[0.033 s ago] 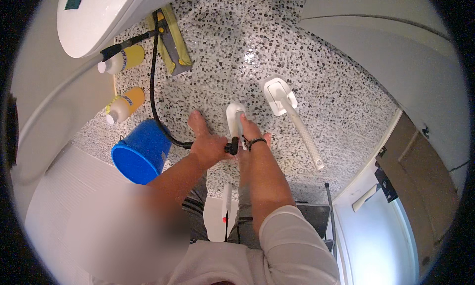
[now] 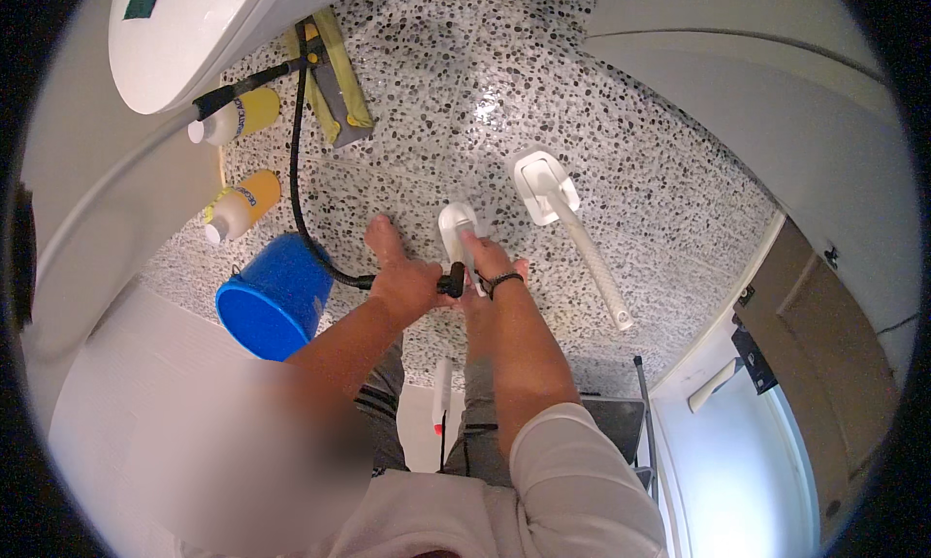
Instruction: The person uses a long-handled duster to wipe the walls and door in a bathroom. They then use a yellow cloth to wipe a white plastic toilet brush holder and its handle, followed by rinsing both items with a handheld bidet sprayer.
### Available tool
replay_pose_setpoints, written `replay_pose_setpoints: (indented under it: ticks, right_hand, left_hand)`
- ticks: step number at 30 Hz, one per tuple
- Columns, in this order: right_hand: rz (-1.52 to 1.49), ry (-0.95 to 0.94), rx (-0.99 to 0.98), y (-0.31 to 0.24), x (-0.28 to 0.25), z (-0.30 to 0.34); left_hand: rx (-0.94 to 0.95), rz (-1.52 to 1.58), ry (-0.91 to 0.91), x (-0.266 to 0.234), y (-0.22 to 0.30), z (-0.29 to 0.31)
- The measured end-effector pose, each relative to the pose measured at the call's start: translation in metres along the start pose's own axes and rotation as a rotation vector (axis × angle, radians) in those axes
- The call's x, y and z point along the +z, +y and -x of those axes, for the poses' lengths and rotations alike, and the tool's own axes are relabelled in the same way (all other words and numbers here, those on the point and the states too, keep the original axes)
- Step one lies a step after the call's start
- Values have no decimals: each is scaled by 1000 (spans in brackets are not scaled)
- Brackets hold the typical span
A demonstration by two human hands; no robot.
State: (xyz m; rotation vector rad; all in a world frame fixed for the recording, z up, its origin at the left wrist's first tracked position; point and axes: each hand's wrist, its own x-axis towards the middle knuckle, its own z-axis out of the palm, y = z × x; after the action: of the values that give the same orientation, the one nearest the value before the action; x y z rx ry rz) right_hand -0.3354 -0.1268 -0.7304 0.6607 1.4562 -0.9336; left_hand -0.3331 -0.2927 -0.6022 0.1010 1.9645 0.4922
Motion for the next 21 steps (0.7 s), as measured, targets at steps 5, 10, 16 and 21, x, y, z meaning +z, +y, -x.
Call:
replay_pose_setpoints:
  ticks: [5,10,16,21]
  right_hand:
    - [260,-107,-96,13,-13,-2]
    - [112,-98,-137,2,-6,-4]
    - [174,-184,-100,-16,0,-5]
    - [536,194,-279,-47,3,41]
  left_hand:
    - [8,32,22,4,1,-4]
    - [105,-5,-104,-21,16,19]
    - [99,-25,-96,-18,13,20]
    - [72,12,31,2,2,14]
